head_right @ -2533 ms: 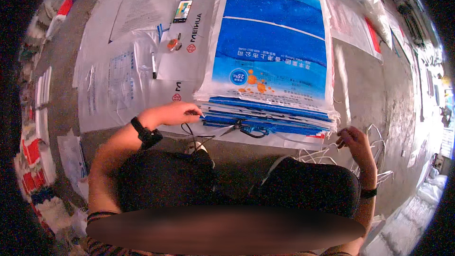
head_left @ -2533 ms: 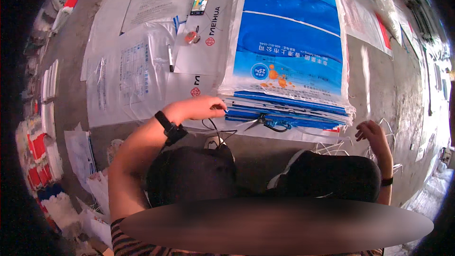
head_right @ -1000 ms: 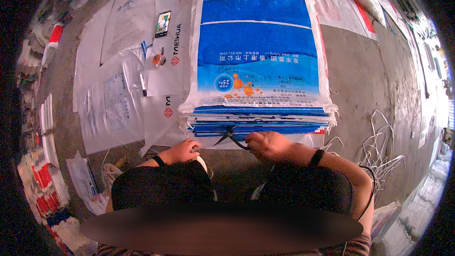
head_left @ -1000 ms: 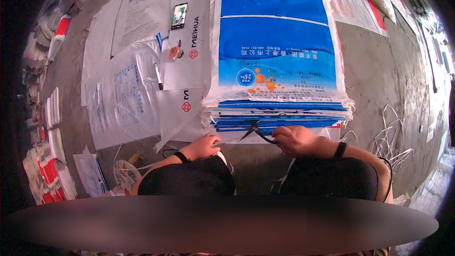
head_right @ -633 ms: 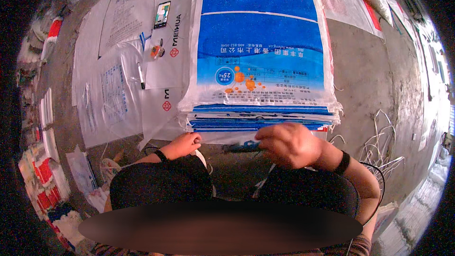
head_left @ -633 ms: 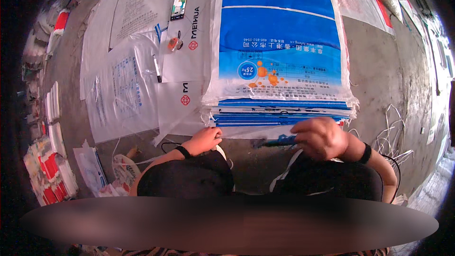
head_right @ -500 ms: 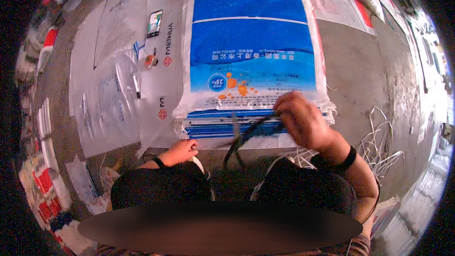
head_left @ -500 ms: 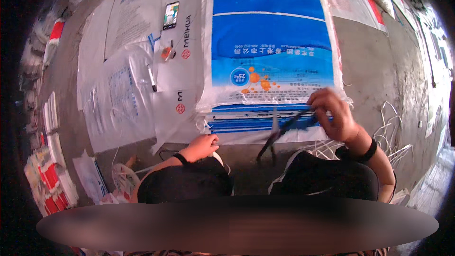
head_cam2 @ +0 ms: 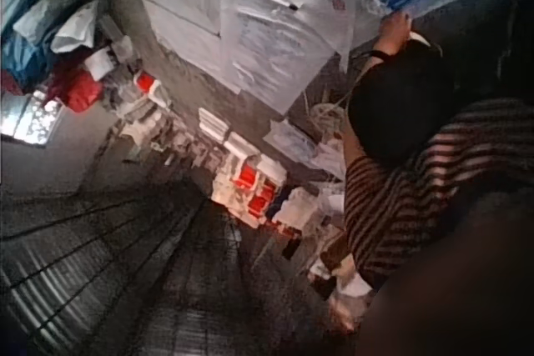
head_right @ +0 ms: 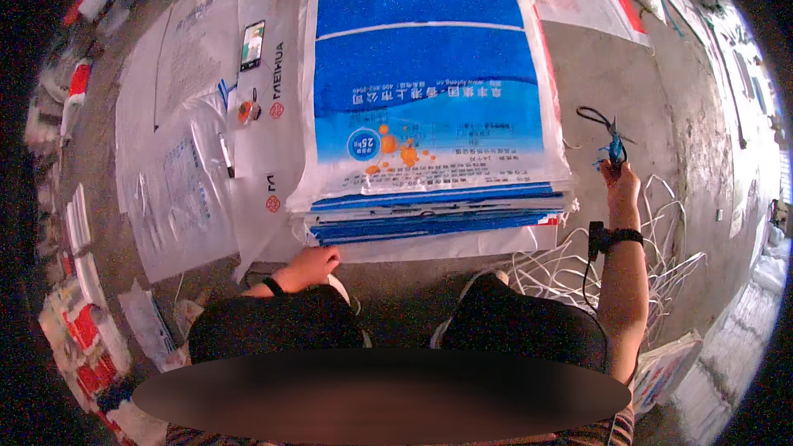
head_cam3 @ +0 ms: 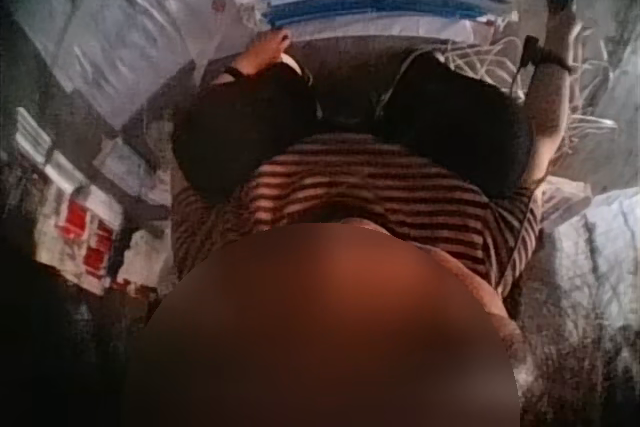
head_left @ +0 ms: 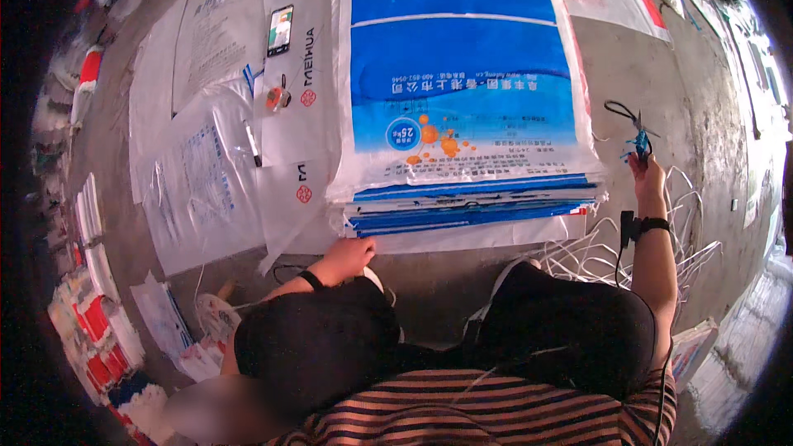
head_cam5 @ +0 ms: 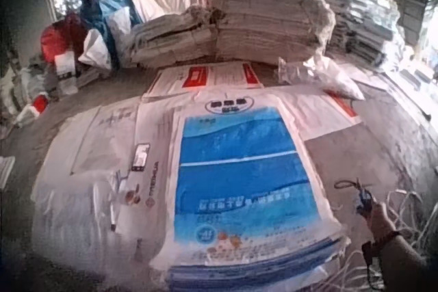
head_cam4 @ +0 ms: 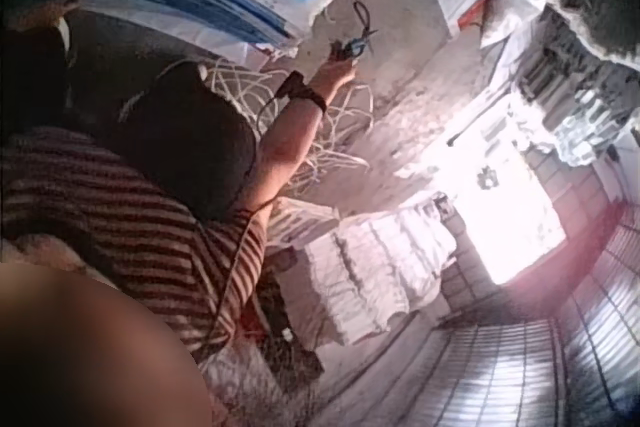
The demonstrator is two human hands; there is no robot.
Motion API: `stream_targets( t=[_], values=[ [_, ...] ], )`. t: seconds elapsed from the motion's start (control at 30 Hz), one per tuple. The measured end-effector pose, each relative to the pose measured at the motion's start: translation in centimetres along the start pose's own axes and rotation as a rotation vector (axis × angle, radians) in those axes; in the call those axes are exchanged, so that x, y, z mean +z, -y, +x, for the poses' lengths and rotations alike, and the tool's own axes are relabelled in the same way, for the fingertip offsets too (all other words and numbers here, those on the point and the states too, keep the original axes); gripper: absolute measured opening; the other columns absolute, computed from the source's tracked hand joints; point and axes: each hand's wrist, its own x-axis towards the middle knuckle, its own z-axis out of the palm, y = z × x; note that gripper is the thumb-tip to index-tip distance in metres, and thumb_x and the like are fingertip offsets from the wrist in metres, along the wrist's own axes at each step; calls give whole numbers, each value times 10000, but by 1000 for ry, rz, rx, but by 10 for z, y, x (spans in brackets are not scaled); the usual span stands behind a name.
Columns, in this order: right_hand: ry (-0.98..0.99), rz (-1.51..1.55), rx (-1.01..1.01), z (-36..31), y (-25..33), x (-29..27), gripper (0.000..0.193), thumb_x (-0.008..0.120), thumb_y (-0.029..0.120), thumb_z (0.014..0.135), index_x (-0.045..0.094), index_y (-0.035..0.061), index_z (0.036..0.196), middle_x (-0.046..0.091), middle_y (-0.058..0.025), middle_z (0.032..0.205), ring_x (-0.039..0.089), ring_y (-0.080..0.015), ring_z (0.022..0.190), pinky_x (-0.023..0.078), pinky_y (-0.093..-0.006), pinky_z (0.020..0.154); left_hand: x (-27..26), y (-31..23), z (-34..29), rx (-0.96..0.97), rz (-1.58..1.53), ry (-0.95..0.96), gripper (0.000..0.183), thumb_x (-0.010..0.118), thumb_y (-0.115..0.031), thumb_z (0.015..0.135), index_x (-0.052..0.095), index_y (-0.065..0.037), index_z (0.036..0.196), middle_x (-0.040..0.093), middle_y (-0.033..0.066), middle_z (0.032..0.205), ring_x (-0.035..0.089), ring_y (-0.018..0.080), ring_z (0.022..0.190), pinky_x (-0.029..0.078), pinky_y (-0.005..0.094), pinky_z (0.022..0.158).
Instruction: Organizing, stacking, and tying large industrial plastic bags using twine and scissors.
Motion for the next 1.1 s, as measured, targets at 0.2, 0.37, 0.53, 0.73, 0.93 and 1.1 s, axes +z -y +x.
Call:
stream_targets(
  t=[0.2, 0.37, 0.53, 0.73, 0.93, 1.1],
  values=[
    [-138, -608, -182, -49, 0, 37, 216, 556, 126, 952, 607, -23, 1099, 666, -130, 983, 665, -237, 794, 550, -347, 673, -31, -12, -3, -98, -387, 174, 254, 598, -294, 942, 643, -85, 1079, 713, 50, 836, 695, 178, 781, 530, 331, 701],
    [814, -894, -734, -216, 29, 159, 317, 619, -18, 873, 632, 37, 1185, 674, -85, 1112, 659, -191, 962, 521, -308, 846, -94, -62, 7, -232, -605, 524, 246, 607, -284, 952, 660, -91, 1095, 697, -6, 862, 653, 100, 785, 504, 255, 689],
    [1638, -572, -482, -308, -30, 226, 409, 656, 136, 920, 563, 55, 1310, 662, -111, 1164, 590, -296, 1159, 449, -411, 1012, -156, -105, 25, 96, -734, 364, 185, 609, -203, 965, 655, -60, 1072, 672, 17, 860, 618, 89, 795, 490, 259, 698],
    [1830, -844, 170, -299, -35, 223, 298, 487, 273, 1036, 630, 105, 1235, 539, -11, 788, 521, -100, 734, 468, -298, 680, -221, -65, -7, 48, -756, -157, 135, 610, -134, 941, 657, -23, 1002, 648, 21, 832, 609, 95, 747, 491, 268, 681],
    [1508, -977, 141, -283, -21, 208, 261, 523, 262, 1022, 676, 50, 1024, 577, -24, 728, 539, -100, 626, 471, -280, 576, -242, 10, -67, -375, 185, -1025, 161, 655, -134, 879, 640, -40, 1009, 660, 75, 909, 647, 273, 801, 516, 358, 752],
    [1389, -863, 94, -308, -24, 239, 255, 542, 266, 1009, 671, 47, 1010, 555, -31, 681, 533, -111, 588, 465, -280, 555, -184, -75, -26, 193, -859, -138, 324, 638, -322, 970, 614, -75, 1179, 624, 30, 1115, 591, 116, 957, 494, 311, 816]
  ],
)
